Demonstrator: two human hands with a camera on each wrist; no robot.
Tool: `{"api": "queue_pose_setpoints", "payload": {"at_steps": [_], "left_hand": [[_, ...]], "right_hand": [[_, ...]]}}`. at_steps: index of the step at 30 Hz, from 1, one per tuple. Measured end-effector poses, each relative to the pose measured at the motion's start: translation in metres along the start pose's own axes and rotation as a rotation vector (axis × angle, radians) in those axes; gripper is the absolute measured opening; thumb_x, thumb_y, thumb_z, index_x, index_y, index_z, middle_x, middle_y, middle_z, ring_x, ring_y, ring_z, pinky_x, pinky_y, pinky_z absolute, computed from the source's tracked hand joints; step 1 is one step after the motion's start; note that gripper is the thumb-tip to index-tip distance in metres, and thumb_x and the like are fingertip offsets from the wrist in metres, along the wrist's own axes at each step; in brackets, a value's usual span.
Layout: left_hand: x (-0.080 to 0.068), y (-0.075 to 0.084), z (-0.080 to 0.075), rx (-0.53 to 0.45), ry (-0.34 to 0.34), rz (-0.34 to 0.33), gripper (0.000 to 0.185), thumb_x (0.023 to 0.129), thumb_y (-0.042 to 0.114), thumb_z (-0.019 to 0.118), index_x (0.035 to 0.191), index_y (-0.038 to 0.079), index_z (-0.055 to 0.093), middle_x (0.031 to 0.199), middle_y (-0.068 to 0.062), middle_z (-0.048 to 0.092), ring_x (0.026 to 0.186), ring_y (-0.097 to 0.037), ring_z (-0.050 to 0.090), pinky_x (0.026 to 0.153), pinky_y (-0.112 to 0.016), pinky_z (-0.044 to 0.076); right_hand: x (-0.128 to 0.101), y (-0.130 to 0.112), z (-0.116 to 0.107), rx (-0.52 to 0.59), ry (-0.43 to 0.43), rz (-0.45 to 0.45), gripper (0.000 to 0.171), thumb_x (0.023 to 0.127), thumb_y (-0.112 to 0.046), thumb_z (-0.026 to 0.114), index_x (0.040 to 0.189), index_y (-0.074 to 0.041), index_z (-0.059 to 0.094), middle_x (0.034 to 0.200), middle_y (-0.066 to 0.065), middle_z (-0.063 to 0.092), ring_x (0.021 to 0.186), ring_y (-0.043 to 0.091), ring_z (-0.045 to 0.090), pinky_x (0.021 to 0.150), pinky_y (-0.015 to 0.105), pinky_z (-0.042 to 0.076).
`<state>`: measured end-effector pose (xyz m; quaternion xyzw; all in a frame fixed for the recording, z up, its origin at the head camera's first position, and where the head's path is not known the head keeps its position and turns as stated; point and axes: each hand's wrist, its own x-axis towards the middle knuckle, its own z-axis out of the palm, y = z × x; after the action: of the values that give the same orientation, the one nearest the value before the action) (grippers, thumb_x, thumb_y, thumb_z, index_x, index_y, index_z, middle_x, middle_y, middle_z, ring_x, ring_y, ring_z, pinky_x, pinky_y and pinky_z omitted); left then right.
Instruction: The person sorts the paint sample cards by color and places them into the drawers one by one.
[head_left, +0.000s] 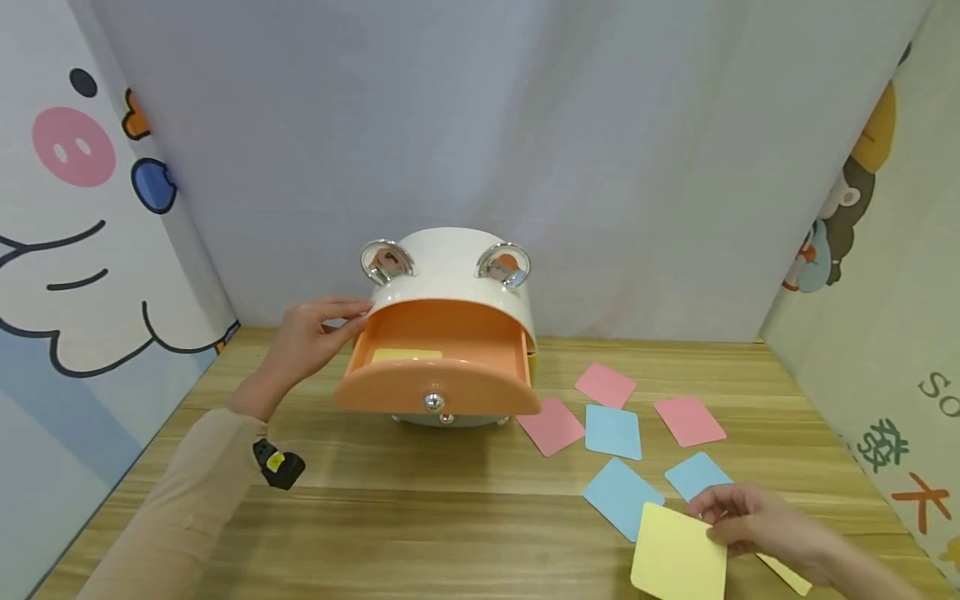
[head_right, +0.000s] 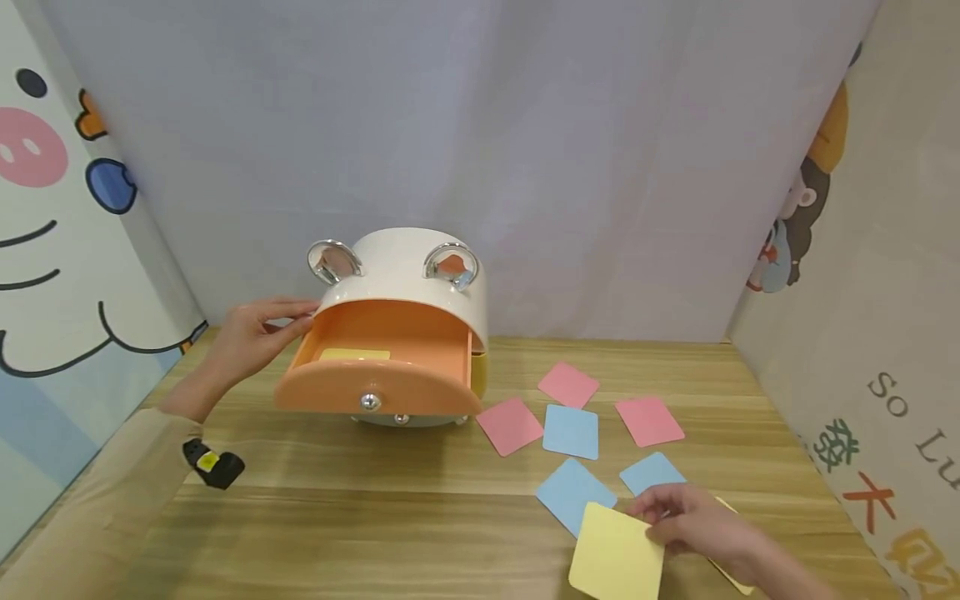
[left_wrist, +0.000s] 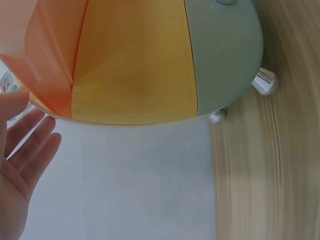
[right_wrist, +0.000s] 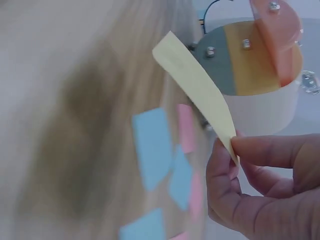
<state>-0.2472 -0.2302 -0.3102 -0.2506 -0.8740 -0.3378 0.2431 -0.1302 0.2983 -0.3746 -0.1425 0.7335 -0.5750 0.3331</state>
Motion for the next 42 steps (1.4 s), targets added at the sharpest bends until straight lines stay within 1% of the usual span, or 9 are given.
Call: {"api": "queue_pose_setpoints", "payload": {"at_steps": [3,7,11,14,19,26,31,37,42], "left_hand": [[0.000,0.000,0.000,-0.005,-0.001,-0.001,0.022,0.085,0.007,0.063,0.105,0.000,0.068,0.105,-0.018,0.065,0.089,-0.032,0.063,0.062,-0.036,0.057],[0.001,0.000,0.000,-0.004,0.000,0.001,0.022,0.085,0.006,0.063,0.105,0.000,0.068,0.105,-0.018,0.065,0.088,-0.031,0.063,0.062,-0.036,0.057],[0.001,-0.001,0.000,-0.003,-0.003,-0.001,0.022,0.085,0.006,0.063,0.105,0.000,0.068,0.105,-0.017,0.065,0.088,-0.031,0.063,0.062,-0.037,0.057],[0.001,0.000,0.000,0.005,-0.008,-0.005,0.022,0.085,0.008,0.063,0.105,0.000,0.068,0.105,-0.017,0.065,0.089,-0.031,0.063,0.062,-0.037,0.057],[0.002,0.000,0.000,0.005,-0.016,-0.015,0.023,0.085,0.009,0.063,0.106,0.001,0.068,0.106,-0.017,0.064,0.090,-0.031,0.063,0.062,-0.038,0.057],[0.001,0.000,-0.001,0.000,-0.016,-0.020,0.022,0.085,0.008,0.063,0.106,0.002,0.068,0.107,-0.016,0.064,0.090,-0.031,0.063,0.062,-0.037,0.057],[0.001,0.000,-0.001,-0.002,-0.017,-0.019,0.022,0.085,0.008,0.063,0.106,0.002,0.068,0.107,-0.016,0.064,0.090,-0.030,0.063,0.062,-0.037,0.057],[0.001,0.000,-0.001,0.006,-0.017,-0.021,0.022,0.085,0.008,0.063,0.106,0.002,0.068,0.107,-0.016,0.064,0.089,-0.030,0.063,0.063,-0.037,0.057],[0.001,0.001,-0.001,0.006,-0.013,-0.017,0.022,0.085,0.007,0.063,0.105,0.001,0.068,0.107,-0.017,0.064,0.089,-0.031,0.063,0.063,-0.037,0.056]], "right_hand": [[0.005,-0.031,-0.005,-0.114,0.056,-0.011,0.023,0.087,0.001,0.048,0.109,0.004,0.053,0.088,0.001,0.046,0.075,0.007,0.047,0.063,0.022,0.047],[0.021,-0.082,-0.012,-0.216,0.110,-0.030,0.029,0.089,-0.003,0.051,0.114,0.010,0.048,0.090,0.004,0.048,0.078,0.010,0.049,0.068,0.026,0.050],[0.039,-0.134,-0.012,-0.269,0.151,-0.063,0.037,0.088,-0.003,0.053,0.120,0.014,0.045,0.091,0.006,0.052,0.080,0.012,0.053,0.072,0.027,0.052],[0.054,-0.167,-0.007,-0.300,0.174,-0.086,0.037,0.088,-0.001,0.052,0.121,0.014,0.045,0.093,0.008,0.054,0.082,0.013,0.055,0.076,0.028,0.053],[0.081,-0.203,0.004,-0.322,0.191,-0.126,0.034,0.088,0.002,0.050,0.121,0.012,0.047,0.097,0.009,0.053,0.085,0.015,0.055,0.079,0.029,0.053],[0.121,-0.228,0.022,-0.353,0.229,-0.136,0.031,0.089,0.002,0.048,0.120,0.006,0.052,0.102,0.013,0.053,0.089,0.020,0.054,0.080,0.030,0.052],[0.146,-0.234,0.040,-0.332,0.238,-0.156,0.029,0.088,0.003,0.050,0.117,0.003,0.056,0.096,0.012,0.052,0.085,0.021,0.052,0.079,0.032,0.053],[0.163,-0.236,0.063,-0.316,0.229,-0.191,0.028,0.087,0.005,0.051,0.113,0.003,0.059,0.090,0.009,0.052,0.079,0.019,0.050,0.079,0.035,0.053],[0.172,-0.234,0.078,-0.346,0.231,-0.206,0.027,0.086,0.006,0.051,0.111,0.002,0.062,0.089,0.009,0.053,0.079,0.019,0.049,0.075,0.032,0.053]]}}
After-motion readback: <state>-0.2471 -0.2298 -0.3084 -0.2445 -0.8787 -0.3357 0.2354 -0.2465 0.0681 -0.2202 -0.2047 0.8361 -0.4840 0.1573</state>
